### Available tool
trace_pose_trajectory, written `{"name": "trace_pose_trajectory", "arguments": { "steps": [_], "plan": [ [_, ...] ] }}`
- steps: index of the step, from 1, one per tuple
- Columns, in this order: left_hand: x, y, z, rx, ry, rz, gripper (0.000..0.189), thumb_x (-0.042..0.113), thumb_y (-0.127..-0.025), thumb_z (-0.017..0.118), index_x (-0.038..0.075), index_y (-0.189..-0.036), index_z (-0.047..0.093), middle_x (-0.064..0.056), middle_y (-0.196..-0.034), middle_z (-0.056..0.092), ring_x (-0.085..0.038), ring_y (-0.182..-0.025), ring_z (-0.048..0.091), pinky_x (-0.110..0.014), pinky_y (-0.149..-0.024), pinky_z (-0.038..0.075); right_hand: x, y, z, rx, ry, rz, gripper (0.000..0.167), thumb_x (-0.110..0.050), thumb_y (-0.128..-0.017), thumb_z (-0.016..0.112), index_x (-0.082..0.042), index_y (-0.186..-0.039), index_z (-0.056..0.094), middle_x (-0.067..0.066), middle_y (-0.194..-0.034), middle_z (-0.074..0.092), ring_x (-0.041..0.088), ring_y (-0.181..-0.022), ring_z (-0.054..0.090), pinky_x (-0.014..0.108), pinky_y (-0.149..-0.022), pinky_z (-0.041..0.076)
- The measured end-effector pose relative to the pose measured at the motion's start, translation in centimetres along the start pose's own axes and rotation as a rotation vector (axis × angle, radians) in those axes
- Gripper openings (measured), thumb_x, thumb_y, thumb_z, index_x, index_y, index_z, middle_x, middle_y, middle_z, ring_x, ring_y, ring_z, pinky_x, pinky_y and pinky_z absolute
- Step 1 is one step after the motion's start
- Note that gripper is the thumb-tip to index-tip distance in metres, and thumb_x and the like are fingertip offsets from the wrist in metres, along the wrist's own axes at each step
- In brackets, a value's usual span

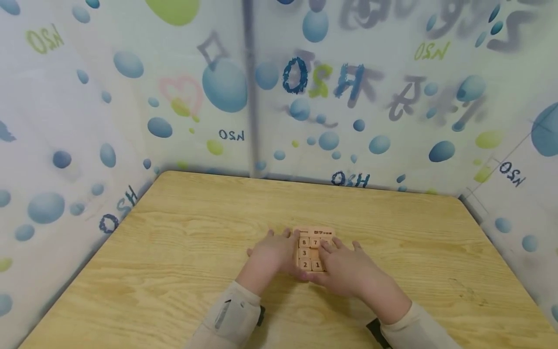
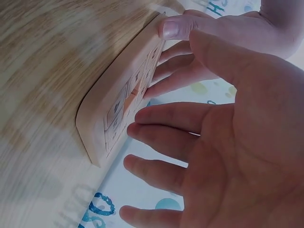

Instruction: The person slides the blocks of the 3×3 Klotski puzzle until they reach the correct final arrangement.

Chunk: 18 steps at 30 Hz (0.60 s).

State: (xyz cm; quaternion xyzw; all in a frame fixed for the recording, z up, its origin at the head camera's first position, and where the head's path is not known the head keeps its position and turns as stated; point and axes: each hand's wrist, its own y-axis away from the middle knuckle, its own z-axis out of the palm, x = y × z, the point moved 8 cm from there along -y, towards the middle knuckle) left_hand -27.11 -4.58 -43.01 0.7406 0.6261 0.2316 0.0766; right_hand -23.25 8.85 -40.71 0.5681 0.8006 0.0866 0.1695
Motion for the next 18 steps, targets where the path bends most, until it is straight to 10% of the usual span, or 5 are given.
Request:
{"name": "trace_pose_trajectory", "arguments": {
  "steps": [18],
  "plan": [
    [0.1,-0.2,0.1,-0.016,0.012,-0.001,0.121,0.066,-0.072,0.092,0.030,-0.169,0.031,0.002,-0.178,0.029,-0.042,-0.165,0.023,-0.089,-0.108,0.035,1.2,1.1,0.4,-0.003,-0.012,0.067,0.087,-0.062,-0.100,0.064,0.006,-0.153,0.052,0.026,-0.164,0.047,0.049,-0.158,0.035,0.080,-0.124,0.023]
  ]
}}
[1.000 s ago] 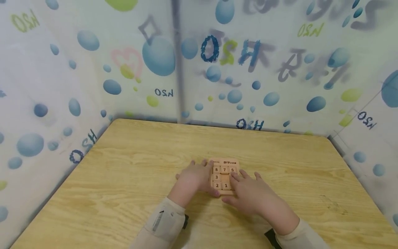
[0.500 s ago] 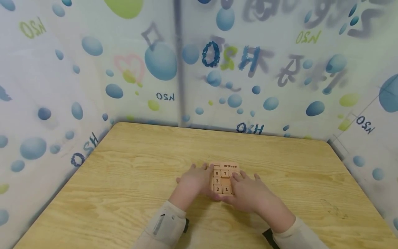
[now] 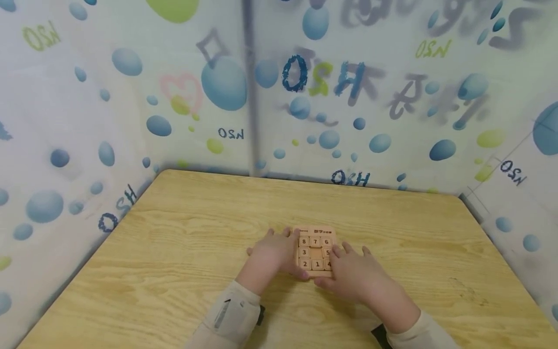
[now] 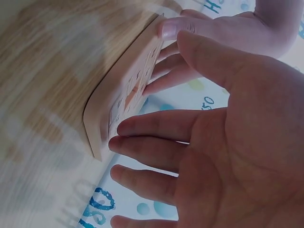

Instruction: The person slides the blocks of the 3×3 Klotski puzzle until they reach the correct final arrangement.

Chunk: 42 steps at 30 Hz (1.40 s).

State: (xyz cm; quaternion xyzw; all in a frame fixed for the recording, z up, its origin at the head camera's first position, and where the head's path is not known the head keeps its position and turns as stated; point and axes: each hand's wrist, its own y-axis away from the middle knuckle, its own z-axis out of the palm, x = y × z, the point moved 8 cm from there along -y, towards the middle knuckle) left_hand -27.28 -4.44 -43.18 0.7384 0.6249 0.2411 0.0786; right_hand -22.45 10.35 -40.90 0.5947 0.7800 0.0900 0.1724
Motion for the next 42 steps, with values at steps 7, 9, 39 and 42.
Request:
{"name": "trace_pose_trajectory", "arguments": {
  "steps": [7,9,39,42],
  "plan": [
    [0.1,0.2,0.0,-0.003,0.003,0.015,0.119,0.065,-0.073,0.091,0.029,-0.169,0.030,0.002,-0.178,0.028,-0.042,-0.165,0.022,-0.090,-0.107,0.036,-0.3,0.3,0.2,0.003,0.006,-0.003,0.086,-0.062,-0.100,0.064,0.005,-0.152,0.054,0.024,-0.164,0.048,0.049,-0.157,0.035,0.080,-0.124,0.022],
    [0.2,0.3,0.0,-0.005,0.007,0.016,0.119,0.064,-0.073,0.092,0.029,-0.169,0.031,0.002,-0.178,0.028,-0.043,-0.165,0.022,-0.090,-0.107,0.035,-0.2,0.4,0.3,0.001,0.006,0.005,0.086,-0.063,-0.099,0.064,0.005,-0.151,0.054,0.022,-0.164,0.048,0.049,-0.158,0.035,0.080,-0.124,0.022],
    [-0.2,0.0,0.2,-0.011,0.040,-0.006,0.119,0.064,-0.073,0.092,0.031,-0.169,0.030,0.002,-0.179,0.026,-0.041,-0.166,0.019,-0.090,-0.111,0.030,-1.1,2.8,1.1,-0.033,-0.002,-0.017,0.085,-0.065,-0.097,0.066,-0.001,-0.150,0.058,0.014,-0.165,0.050,0.044,-0.156,0.041,0.076,-0.124,0.028],
    [-0.1,0.0,0.1,-0.011,0.046,-0.005,0.118,0.063,-0.073,0.092,0.031,-0.169,0.031,0.002,-0.179,0.026,-0.041,-0.166,0.018,-0.090,-0.111,0.029,-1.2,2.9,1.1,-0.033,0.010,-0.019,0.086,-0.067,-0.097,0.065,-0.001,-0.152,0.056,0.014,-0.166,0.049,0.044,-0.156,0.041,0.076,-0.124,0.028]
  ]
}}
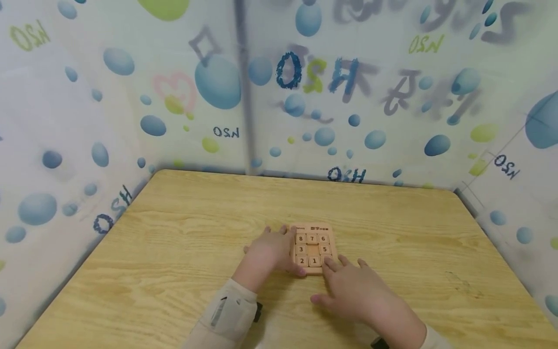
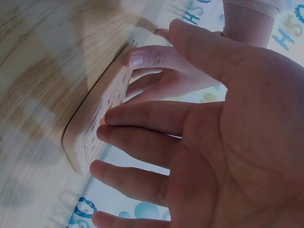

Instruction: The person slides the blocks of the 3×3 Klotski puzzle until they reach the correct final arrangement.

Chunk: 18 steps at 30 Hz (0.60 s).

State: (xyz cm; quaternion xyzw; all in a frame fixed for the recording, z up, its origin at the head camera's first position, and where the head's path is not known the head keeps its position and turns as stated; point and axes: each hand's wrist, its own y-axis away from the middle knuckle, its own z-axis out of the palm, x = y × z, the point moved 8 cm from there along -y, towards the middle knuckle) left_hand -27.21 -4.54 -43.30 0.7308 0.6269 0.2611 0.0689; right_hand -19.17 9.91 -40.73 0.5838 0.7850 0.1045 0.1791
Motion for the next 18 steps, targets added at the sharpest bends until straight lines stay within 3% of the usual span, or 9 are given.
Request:
{"name": "trace_pose_trajectory", "arguments": {
  "steps": [18],
  "plan": [
    [-0.08,0.19,-0.20,0.005,0.000,0.000,0.119,0.063,-0.073,0.092,0.031,-0.169,0.030,0.003,-0.179,0.026,-0.042,-0.166,0.019,-0.089,-0.111,0.030,0.49,-0.78,-0.24,0.004,-0.026,0.029,0.090,-0.065,-0.098,0.064,0.003,-0.155,0.051,0.020,-0.168,0.043,0.047,-0.156,0.039,0.078,-0.124,0.027]
  ]
}}
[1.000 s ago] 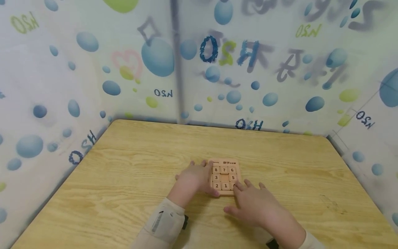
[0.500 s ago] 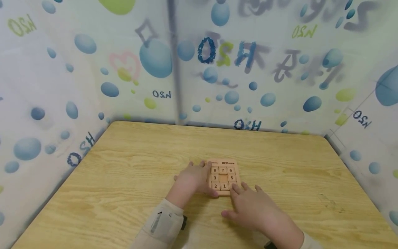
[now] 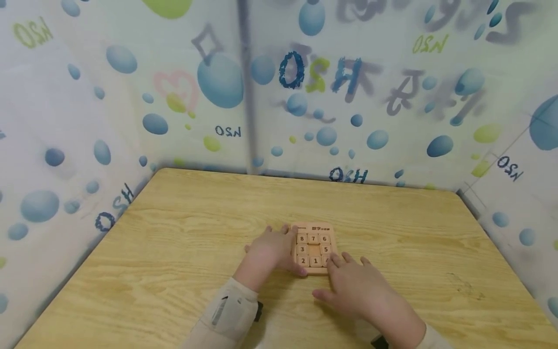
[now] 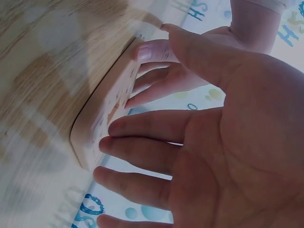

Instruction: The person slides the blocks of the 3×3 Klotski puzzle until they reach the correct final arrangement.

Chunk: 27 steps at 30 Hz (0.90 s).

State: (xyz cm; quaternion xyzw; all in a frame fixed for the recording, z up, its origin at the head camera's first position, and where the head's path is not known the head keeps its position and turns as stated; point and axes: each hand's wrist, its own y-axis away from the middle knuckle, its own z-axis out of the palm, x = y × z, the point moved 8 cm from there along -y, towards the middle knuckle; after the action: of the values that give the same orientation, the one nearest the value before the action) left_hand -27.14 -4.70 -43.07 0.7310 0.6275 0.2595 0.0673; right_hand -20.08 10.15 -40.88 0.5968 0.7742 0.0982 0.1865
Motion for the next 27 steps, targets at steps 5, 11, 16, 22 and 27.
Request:
{"name": "trace_pose_trajectory", "arguments": {
  "steps": [5,11,16,22,27],
  "plan": [
    [-0.16,0.10,0.08,-0.008,0.005,-0.007,0.118,0.063,-0.074,0.092,0.031,-0.169,0.030,0.003,-0.179,0.026,-0.041,-0.166,0.019,-0.089,-0.112,0.030,-0.16,-0.58,-0.13,0.027,-0.001,-0.028,0.088,-0.063,-0.100,0.064,0.003,-0.156,0.049,0.021,-0.169,0.042,0.046,-0.157,0.038,0.078,-0.123,0.028],
    [-0.10,0.03,0.04,-0.002,-0.001,0.004,0.118,0.063,-0.074,0.091,0.031,-0.169,0.030,0.002,-0.179,0.026,-0.042,-0.166,0.019,-0.090,-0.110,0.030,-0.07,-1.01,-0.13,0.041,0.003,-0.034,0.087,-0.061,-0.100,0.064,0.002,-0.157,0.048,0.021,-0.169,0.042,0.047,-0.158,0.037,0.078,-0.123,0.029],
    [0.05,0.17,-0.05,-0.005,-0.017,0.011,0.118,0.064,-0.074,0.091,0.031,-0.170,0.029,0.002,-0.179,0.026,-0.042,-0.166,0.020,-0.090,-0.109,0.033,0.30,-0.92,0.11,0.020,-0.002,-0.013,0.089,-0.064,-0.100,0.063,0.003,-0.157,0.048,0.021,-0.170,0.039,0.048,-0.159,0.034,0.077,-0.124,0.027],
    [0.12,0.20,-0.28,0.003,-0.021,0.015,0.119,0.065,-0.074,0.091,0.031,-0.170,0.029,0.002,-0.179,0.026,-0.042,-0.166,0.020,-0.090,-0.109,0.033,0.24,-0.54,0.08,-0.002,0.001,0.000,0.092,-0.066,-0.099,0.062,0.003,-0.158,0.047,0.021,-0.171,0.037,0.048,-0.160,0.031,0.079,-0.124,0.025],
    [-0.01,0.33,-0.27,0.000,-0.007,0.005,0.119,0.064,-0.073,0.092,0.031,-0.169,0.030,0.003,-0.179,0.026,-0.041,-0.166,0.019,-0.089,-0.111,0.032,-0.34,-0.11,0.19,-0.011,0.000,-0.014,0.092,-0.066,-0.099,0.063,0.003,-0.157,0.048,0.022,-0.170,0.039,0.049,-0.159,0.033,0.079,-0.124,0.025]
  ]
}}
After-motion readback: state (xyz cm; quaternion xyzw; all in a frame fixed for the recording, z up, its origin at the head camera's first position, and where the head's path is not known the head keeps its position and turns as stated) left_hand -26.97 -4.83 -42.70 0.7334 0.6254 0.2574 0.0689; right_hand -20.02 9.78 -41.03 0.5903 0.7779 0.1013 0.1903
